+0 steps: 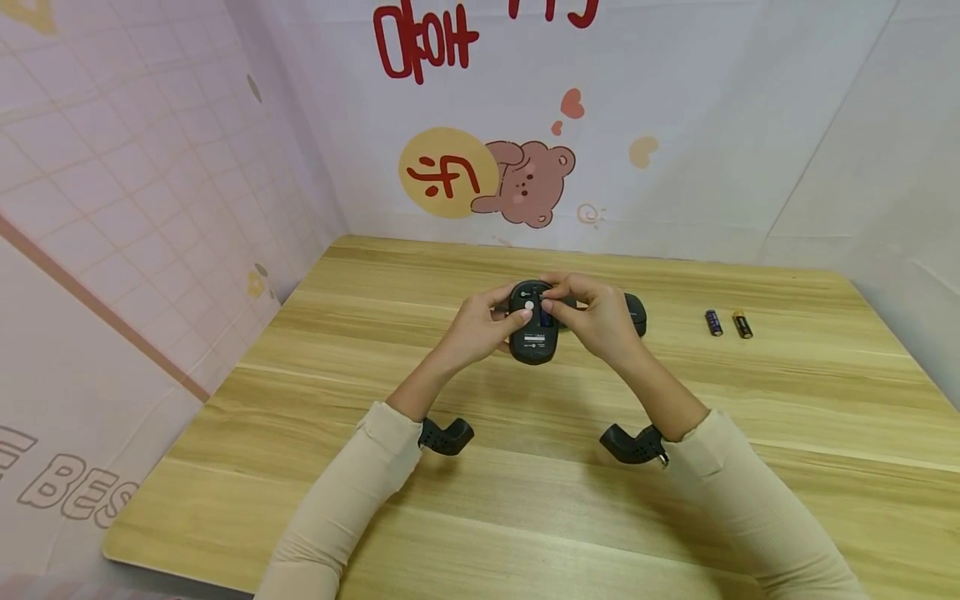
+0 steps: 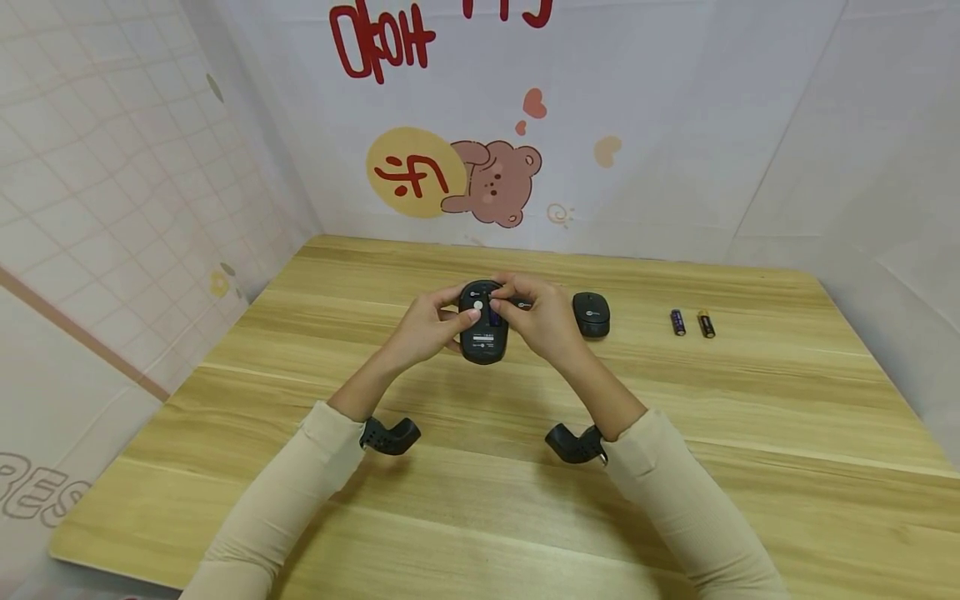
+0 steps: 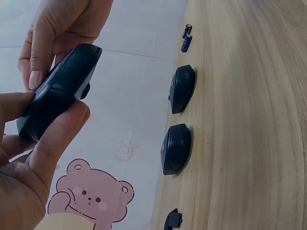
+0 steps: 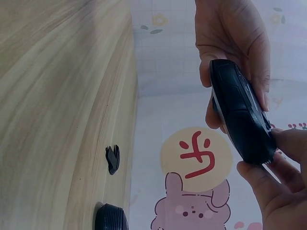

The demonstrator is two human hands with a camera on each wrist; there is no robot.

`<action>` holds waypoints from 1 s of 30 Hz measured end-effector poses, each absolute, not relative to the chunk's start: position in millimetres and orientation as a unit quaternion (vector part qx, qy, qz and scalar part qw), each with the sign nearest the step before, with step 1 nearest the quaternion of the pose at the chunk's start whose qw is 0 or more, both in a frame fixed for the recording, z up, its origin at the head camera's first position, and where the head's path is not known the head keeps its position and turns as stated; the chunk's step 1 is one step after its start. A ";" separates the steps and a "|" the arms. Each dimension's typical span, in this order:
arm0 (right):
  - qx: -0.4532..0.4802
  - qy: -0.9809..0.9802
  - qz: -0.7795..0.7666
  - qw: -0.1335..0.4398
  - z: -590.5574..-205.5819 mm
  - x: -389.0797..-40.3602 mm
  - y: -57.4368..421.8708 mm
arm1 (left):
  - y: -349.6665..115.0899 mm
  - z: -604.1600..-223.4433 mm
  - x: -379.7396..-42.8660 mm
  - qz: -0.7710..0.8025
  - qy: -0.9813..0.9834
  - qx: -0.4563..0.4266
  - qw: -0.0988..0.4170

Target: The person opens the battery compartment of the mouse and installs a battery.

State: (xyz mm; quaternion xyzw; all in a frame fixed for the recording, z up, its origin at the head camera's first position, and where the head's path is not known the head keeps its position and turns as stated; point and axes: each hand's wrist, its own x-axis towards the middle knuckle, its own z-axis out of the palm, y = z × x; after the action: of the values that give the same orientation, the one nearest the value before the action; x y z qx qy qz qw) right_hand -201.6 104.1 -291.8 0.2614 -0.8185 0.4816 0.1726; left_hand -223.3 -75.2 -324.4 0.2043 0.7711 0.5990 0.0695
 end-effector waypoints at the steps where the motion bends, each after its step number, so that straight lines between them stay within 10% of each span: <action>1: 0.262 -0.818 0.482 0.173 -294.4 -203.9 105.0 | -75.1 -324.5 -223.5 0.598 0.772 0.204 0.069; 30: 0.263 -0.825 0.465 0.185 -318.8 -225.8 113.9 | -72.8 -327.3 -224.4 0.587 0.782 0.199 0.070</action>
State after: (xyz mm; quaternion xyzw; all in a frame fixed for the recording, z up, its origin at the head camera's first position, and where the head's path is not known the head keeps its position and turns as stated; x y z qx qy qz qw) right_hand -225.8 113.9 -318.8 0.2630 -0.8246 0.4655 0.1851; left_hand -224.4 -72.8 -327.3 0.1986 0.7815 0.5872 0.0700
